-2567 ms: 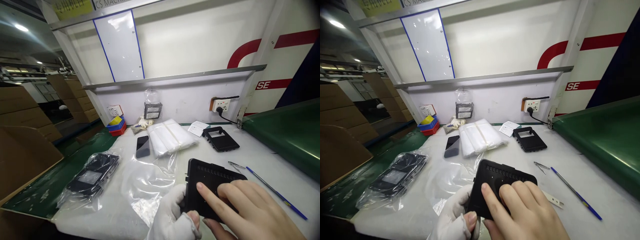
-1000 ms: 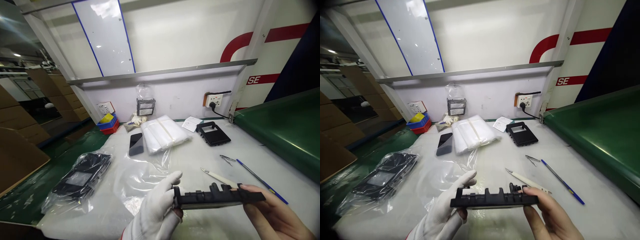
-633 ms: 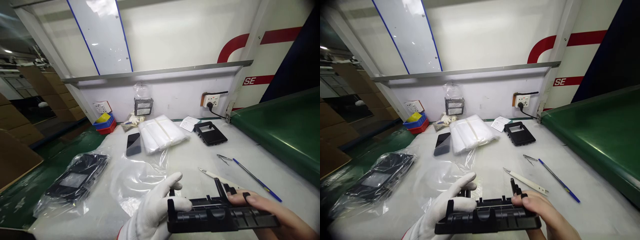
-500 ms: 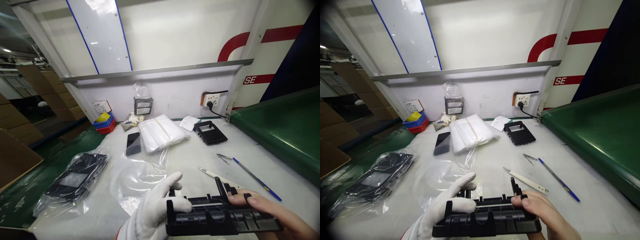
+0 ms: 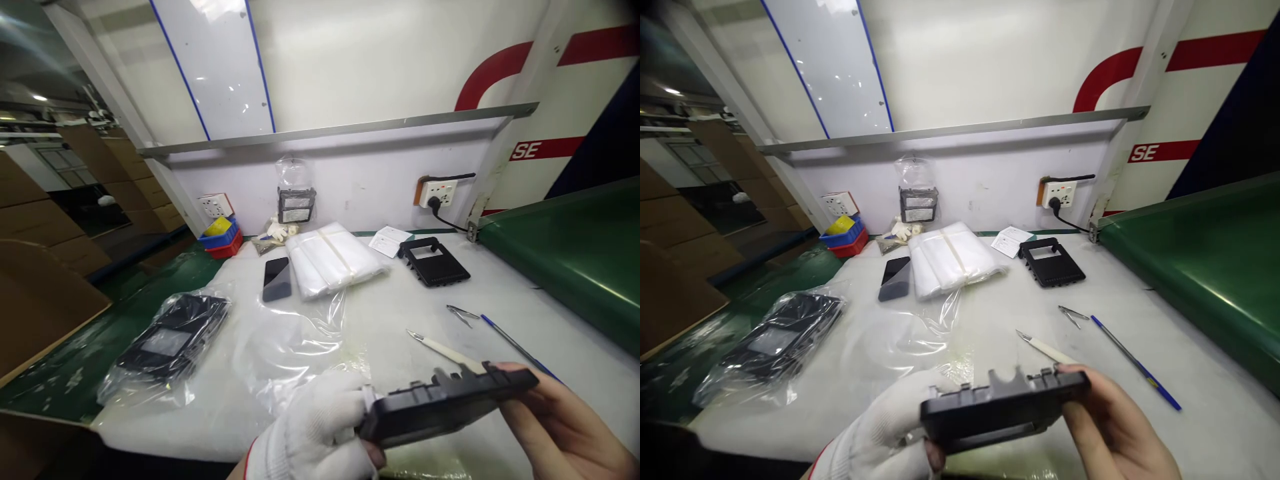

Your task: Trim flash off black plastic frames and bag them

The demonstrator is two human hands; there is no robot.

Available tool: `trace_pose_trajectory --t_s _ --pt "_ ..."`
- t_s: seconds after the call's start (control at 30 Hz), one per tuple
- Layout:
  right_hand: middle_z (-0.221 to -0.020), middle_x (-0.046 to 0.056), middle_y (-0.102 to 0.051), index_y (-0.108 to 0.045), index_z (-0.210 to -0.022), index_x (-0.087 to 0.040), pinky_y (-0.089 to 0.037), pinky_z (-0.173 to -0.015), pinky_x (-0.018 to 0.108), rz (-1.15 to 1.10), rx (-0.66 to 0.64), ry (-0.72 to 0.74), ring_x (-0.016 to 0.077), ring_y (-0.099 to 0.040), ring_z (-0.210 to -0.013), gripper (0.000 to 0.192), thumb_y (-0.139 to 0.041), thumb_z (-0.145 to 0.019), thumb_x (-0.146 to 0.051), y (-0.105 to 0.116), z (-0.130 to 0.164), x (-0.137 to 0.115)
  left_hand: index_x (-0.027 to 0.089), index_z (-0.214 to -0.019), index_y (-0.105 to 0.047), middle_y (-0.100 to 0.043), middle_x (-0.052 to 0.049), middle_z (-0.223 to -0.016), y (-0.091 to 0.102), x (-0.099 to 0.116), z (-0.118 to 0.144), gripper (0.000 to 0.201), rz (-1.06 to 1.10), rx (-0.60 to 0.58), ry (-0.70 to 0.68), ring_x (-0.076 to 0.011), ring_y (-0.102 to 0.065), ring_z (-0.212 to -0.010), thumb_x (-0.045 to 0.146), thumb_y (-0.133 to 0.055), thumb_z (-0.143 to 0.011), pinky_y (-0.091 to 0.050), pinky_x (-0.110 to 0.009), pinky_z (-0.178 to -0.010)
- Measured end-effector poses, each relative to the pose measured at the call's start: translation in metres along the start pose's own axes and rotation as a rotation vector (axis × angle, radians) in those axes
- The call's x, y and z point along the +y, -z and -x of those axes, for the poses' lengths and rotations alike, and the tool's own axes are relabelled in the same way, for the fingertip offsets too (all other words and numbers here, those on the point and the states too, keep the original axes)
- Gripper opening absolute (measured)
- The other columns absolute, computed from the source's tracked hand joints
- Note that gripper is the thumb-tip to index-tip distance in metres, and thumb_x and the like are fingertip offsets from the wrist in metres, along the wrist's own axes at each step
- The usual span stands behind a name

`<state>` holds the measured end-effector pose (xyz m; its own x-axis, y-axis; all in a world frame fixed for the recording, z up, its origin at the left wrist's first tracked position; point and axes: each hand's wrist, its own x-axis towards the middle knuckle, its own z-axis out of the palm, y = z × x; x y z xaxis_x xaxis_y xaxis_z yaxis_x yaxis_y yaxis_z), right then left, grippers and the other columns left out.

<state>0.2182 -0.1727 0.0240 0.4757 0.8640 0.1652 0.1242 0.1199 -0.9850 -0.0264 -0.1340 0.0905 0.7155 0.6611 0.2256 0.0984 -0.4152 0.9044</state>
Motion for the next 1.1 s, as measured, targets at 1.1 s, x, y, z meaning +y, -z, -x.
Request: trace_pose_trajectory --t_s 1.1 --pt "-0.080 0.004 -0.068 -0.064 -0.097 -0.020 -0.049 -0.066 0.028 -0.554 -0.462 -0.770 0.0193 -0.064 -0.073 0.032 -0.069 -0.071 -0.038 -0.049 0.006 -0.002 0.015 -0.106 -0.060 -0.059 -0.003 -0.067 -0.047 0.008 -0.011 0.043 0.863 0.150 0.274 -0.0050 -0.054 -0.051 0.042 -0.067 -0.073 -0.045 -0.014 -0.051"
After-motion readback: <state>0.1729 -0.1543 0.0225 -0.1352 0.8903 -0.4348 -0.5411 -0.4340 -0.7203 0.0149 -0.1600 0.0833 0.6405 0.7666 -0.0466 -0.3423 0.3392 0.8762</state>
